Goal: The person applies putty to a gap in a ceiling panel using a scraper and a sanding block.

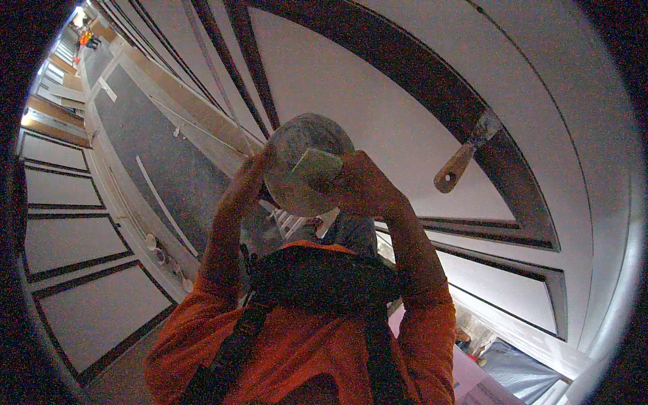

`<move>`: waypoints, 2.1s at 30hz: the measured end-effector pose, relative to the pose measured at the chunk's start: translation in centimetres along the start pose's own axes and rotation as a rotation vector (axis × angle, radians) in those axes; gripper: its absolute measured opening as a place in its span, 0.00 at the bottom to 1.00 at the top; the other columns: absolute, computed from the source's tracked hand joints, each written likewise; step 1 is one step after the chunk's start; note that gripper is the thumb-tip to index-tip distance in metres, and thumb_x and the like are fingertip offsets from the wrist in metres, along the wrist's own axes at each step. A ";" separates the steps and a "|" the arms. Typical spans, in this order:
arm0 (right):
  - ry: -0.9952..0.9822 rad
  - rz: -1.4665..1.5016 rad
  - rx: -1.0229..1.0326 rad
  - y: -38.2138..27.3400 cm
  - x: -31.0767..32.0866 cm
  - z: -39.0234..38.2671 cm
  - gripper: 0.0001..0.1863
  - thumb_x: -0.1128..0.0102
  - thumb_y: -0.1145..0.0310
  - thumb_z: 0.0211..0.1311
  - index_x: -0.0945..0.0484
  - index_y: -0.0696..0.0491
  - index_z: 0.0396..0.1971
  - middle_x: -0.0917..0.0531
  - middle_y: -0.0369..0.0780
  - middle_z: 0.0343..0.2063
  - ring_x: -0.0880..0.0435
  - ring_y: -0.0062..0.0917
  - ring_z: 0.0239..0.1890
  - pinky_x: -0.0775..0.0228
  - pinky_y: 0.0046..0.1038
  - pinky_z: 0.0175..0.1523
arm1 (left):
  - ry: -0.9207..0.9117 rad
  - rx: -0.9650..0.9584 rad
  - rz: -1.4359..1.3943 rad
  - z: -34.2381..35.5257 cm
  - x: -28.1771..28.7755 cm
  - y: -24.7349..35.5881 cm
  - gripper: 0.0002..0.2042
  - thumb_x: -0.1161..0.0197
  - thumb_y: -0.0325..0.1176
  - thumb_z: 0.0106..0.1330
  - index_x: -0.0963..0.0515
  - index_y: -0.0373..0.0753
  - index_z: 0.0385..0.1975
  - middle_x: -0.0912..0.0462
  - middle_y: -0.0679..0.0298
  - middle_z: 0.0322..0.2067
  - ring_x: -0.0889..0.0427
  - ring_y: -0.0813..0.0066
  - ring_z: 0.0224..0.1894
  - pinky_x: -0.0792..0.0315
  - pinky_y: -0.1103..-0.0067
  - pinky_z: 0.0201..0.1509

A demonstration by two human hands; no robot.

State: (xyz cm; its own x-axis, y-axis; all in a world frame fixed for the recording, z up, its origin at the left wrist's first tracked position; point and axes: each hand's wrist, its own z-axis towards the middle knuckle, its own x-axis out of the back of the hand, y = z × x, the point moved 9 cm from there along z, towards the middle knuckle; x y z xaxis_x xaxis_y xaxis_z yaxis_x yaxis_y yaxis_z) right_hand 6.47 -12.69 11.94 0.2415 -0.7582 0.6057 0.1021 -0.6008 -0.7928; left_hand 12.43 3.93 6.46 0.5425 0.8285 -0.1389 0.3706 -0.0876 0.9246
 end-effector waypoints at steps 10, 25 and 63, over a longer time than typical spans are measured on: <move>0.057 0.267 -0.079 -1.0 0.3 0.6 0.18 0.31 0.67 0.56 0.18 0.64 0.42 0.12 0.45 0.33 0.13 0.25 0.35 0.20 0.30 0.43 | 0.016 -0.034 -0.103 1.0 -0.3 -2.0 0.38 0.50 0.63 0.71 0.26 0.23 0.50 0.16 0.47 0.39 0.12 0.59 0.36 0.14 0.69 0.38; 0.098 0.699 -0.344 4.1 -1.3 0.7 0.21 0.30 0.69 0.54 0.22 0.63 0.46 0.14 0.43 0.39 0.12 0.31 0.37 0.17 0.33 0.45 | 0.106 -0.021 -0.003 1.9 0.5 -3.1 0.35 0.49 0.61 0.71 0.24 0.25 0.49 0.16 0.51 0.37 0.14 0.65 0.34 0.16 0.70 0.35; 1.191 -1.935 0.702 -32.9 28.2 1.8 0.26 0.36 0.68 0.54 0.23 0.41 0.57 0.20 0.32 0.57 0.23 0.29 0.58 0.27 0.37 0.60 | -0.057 0.074 -0.588 2.3 2.0 -9.8 0.47 0.47 0.69 0.65 0.45 0.34 0.71 0.34 0.44 0.65 0.26 0.42 0.60 0.21 0.50 0.50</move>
State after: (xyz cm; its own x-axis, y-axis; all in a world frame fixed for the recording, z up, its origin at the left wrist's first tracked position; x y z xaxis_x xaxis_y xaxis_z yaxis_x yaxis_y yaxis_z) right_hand 11.68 -13.86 55.00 -0.9030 0.4265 -0.0513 -0.3129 -0.5711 0.7589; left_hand 11.61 5.14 -3.68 0.2690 0.7187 -0.6412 0.6720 0.3369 0.6595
